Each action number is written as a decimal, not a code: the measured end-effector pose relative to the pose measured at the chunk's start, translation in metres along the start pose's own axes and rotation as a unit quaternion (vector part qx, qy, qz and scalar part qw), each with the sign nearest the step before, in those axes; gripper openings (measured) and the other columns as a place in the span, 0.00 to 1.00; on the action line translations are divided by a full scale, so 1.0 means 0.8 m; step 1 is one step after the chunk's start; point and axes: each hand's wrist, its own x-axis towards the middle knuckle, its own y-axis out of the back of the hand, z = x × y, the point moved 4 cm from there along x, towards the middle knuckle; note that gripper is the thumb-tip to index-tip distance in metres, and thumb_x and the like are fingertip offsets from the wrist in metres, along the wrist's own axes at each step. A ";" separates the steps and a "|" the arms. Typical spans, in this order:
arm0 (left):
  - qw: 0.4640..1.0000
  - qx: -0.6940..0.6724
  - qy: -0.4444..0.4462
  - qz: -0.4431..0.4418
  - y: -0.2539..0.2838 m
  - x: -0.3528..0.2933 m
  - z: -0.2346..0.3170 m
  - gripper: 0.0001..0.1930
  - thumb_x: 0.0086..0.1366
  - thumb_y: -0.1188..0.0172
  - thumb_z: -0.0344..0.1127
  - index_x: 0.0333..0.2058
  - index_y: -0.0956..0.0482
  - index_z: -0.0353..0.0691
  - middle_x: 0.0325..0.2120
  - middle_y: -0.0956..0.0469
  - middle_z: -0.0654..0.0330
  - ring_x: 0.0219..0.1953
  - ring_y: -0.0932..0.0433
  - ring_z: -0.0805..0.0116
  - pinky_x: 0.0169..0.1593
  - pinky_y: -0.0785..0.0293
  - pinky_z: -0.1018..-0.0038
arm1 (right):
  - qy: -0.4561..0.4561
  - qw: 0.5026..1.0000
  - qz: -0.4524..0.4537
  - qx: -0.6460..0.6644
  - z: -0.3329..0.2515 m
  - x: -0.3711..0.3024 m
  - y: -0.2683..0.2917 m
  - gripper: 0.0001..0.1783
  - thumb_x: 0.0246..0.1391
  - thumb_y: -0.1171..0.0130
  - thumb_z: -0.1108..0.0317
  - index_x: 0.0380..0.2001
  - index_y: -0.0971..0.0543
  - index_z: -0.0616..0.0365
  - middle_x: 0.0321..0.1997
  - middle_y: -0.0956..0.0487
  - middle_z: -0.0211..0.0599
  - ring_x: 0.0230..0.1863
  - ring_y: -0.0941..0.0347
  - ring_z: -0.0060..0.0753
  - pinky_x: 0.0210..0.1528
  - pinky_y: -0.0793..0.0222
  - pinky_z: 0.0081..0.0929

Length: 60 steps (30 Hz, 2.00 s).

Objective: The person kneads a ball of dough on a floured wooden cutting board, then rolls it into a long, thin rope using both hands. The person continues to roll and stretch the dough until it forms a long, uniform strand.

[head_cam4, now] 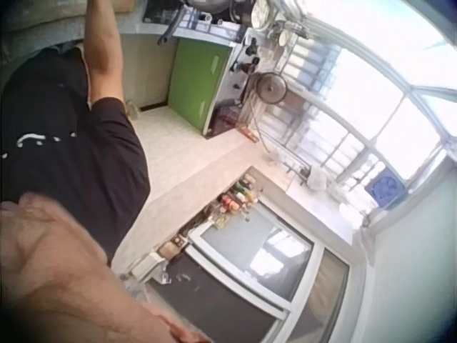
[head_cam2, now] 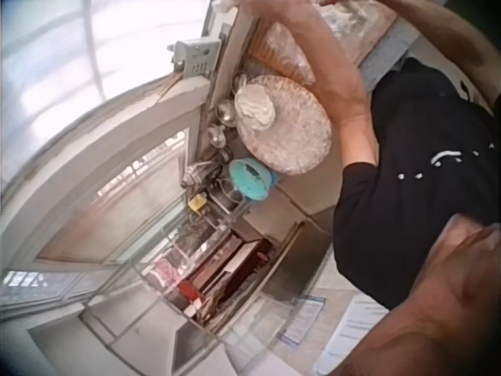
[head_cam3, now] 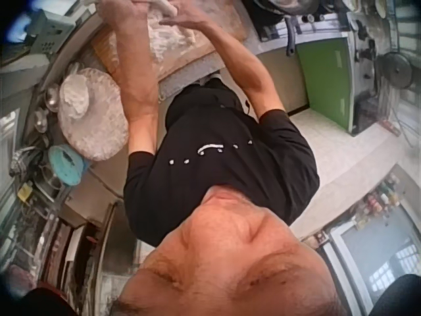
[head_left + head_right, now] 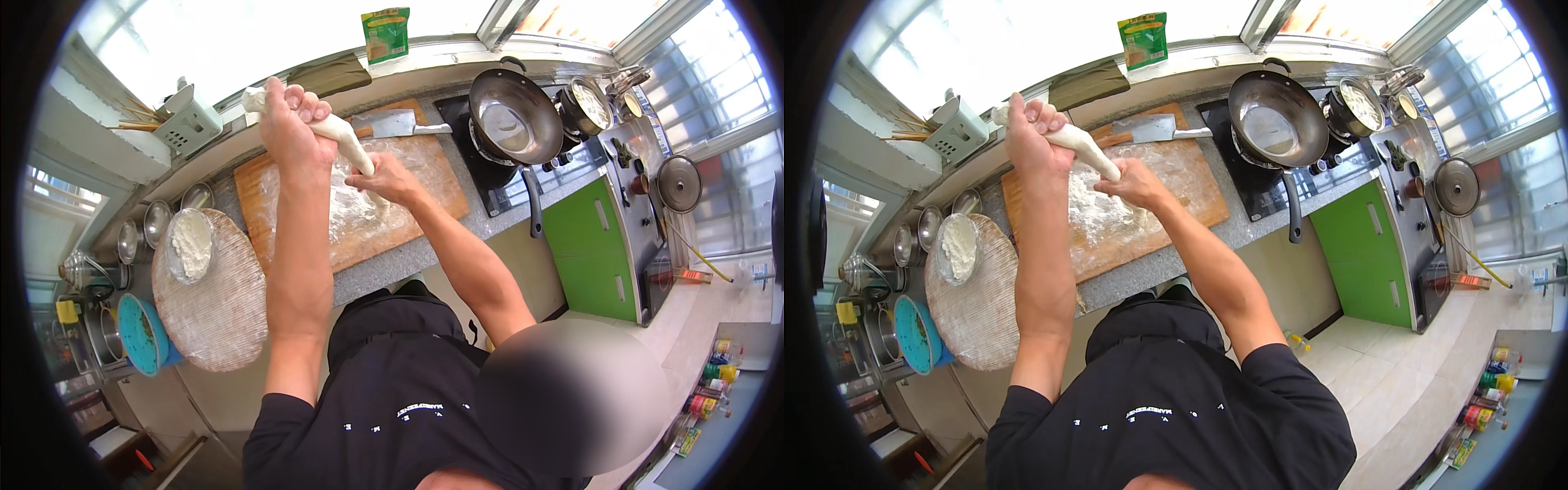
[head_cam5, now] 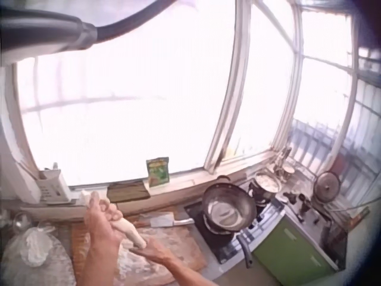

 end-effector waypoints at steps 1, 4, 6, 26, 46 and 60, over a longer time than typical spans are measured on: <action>1.000 -0.013 -0.006 -0.006 -0.002 0.001 0.006 0.14 0.81 0.48 0.41 0.34 0.38 0.47 0.22 0.39 0.71 0.20 0.42 0.79 0.27 0.40 0.73 | -0.063 0.997 0.010 0.048 0.009 -0.004 -0.003 0.15 0.57 0.27 0.58 0.30 0.13 0.61 0.25 0.17 0.27 0.26 0.26 0.23 0.33 0.29 0.33; 0.999 -0.013 -0.035 0.022 0.013 0.014 0.012 0.15 0.81 0.48 0.41 0.32 0.39 0.47 0.22 0.39 0.71 0.21 0.42 0.78 0.28 0.39 0.74 | -0.040 0.997 0.059 -0.026 0.008 -0.006 0.006 0.16 0.58 0.27 0.57 0.32 0.13 0.61 0.24 0.18 0.30 0.27 0.25 0.23 0.33 0.28 0.33; 0.996 -0.040 -0.016 0.077 0.033 0.026 0.011 0.18 0.82 0.50 0.42 0.29 0.39 0.48 0.22 0.40 0.71 0.21 0.43 0.78 0.28 0.39 0.75 | -0.018 0.994 0.040 -0.100 0.010 0.001 0.014 0.17 0.56 0.28 0.56 0.34 0.13 0.62 0.24 0.17 0.38 0.26 0.23 0.26 0.34 0.28 0.34; 0.933 0.220 -0.067 0.278 0.276 0.060 0.014 0.07 0.76 0.45 0.33 0.36 0.30 0.40 0.20 0.34 0.67 0.20 0.35 0.74 0.25 0.31 0.71 | 0.030 0.894 -0.063 -0.442 0.107 0.016 0.045 0.13 0.56 0.32 0.59 0.40 0.15 0.54 0.36 0.14 0.50 0.43 0.16 0.57 0.48 0.21 0.53; 0.541 0.820 -0.046 0.178 0.462 0.044 -0.042 0.34 0.68 0.35 0.35 0.68 0.35 0.29 0.59 0.25 0.36 0.61 0.24 0.40 0.63 0.28 0.52 | -0.004 0.851 -0.250 -0.461 0.170 0.041 0.012 0.18 0.52 0.31 0.54 0.40 0.12 0.54 0.38 0.13 0.53 0.43 0.15 0.55 0.47 0.19 0.47; 0.522 0.802 0.026 -0.291 0.297 -0.050 -0.139 0.16 0.72 0.37 0.49 0.49 0.21 0.46 0.32 0.14 0.48 0.37 0.14 0.44 0.42 0.18 0.54 | 0.036 0.865 -0.232 -0.444 0.100 0.045 0.015 0.13 0.50 0.33 0.65 0.41 0.14 0.51 0.34 0.13 0.48 0.40 0.16 0.55 0.43 0.21 0.48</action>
